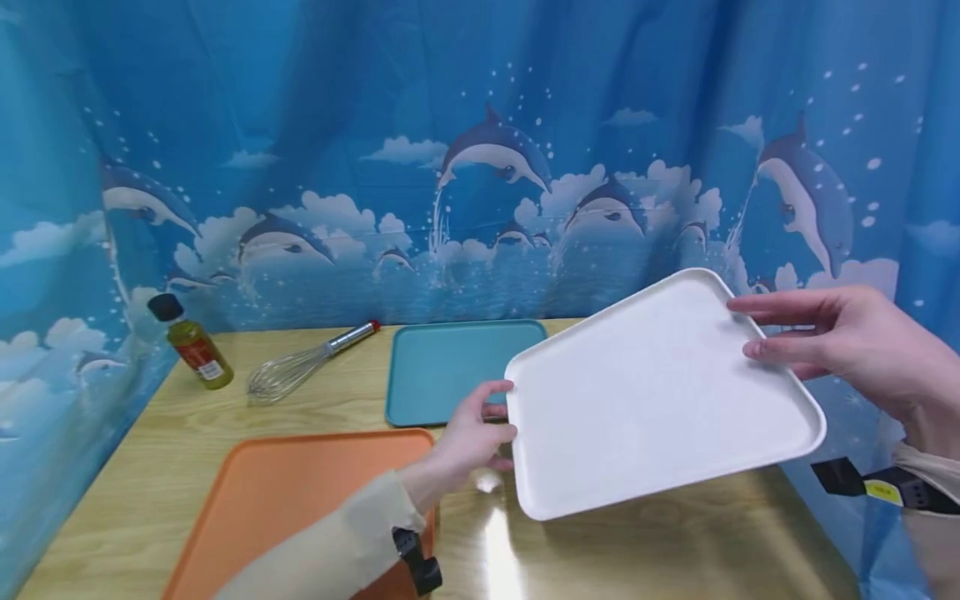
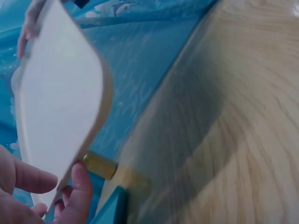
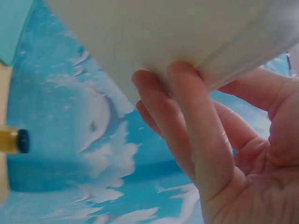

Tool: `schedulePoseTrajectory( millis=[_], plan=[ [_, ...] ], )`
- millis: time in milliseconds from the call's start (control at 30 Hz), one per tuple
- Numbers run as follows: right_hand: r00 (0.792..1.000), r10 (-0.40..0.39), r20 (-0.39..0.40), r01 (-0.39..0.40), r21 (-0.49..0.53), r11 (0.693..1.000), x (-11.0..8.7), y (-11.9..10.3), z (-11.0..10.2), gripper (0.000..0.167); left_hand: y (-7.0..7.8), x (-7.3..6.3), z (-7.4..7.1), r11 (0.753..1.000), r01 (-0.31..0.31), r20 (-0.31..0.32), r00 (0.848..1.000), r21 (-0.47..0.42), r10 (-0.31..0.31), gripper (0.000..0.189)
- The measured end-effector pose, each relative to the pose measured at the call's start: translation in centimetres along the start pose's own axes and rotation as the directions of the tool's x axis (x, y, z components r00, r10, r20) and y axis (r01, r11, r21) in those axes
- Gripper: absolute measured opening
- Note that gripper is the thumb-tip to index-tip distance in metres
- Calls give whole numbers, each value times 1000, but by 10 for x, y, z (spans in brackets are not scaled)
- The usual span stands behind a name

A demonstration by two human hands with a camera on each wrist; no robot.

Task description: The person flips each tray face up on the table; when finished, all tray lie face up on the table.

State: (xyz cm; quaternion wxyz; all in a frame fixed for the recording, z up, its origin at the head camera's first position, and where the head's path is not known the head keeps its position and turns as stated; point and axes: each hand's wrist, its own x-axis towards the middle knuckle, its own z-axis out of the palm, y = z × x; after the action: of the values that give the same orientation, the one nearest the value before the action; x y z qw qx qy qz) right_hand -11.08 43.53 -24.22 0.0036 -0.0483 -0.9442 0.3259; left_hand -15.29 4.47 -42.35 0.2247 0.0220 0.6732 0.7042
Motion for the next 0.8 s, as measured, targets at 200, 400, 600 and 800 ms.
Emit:
schedulePoseTrajectory(
  millis=[200, 400, 600, 800],
  plan=[
    [984, 66, 165, -69, 12, 998, 1, 24, 34, 80, 6, -18, -33, 999, -40, -42, 998, 37, 41, 75],
    [952, 18, 304, -49, 95, 994, 4, 55, 76, 84, 5, -33, -57, 997, -33, -32, 999, 70, 35, 79],
    [885, -56, 462, -20, 157, 987, 8, 85, 105, 76, -2, -40, -63, 969, -62, 56, 997, 241, 50, 91],
    [844, -43, 535, -59, 172, 983, 11, 102, 129, 79, -7, -41, -57, 922, -21, 102, 995, 388, -20, 87]
  ],
)
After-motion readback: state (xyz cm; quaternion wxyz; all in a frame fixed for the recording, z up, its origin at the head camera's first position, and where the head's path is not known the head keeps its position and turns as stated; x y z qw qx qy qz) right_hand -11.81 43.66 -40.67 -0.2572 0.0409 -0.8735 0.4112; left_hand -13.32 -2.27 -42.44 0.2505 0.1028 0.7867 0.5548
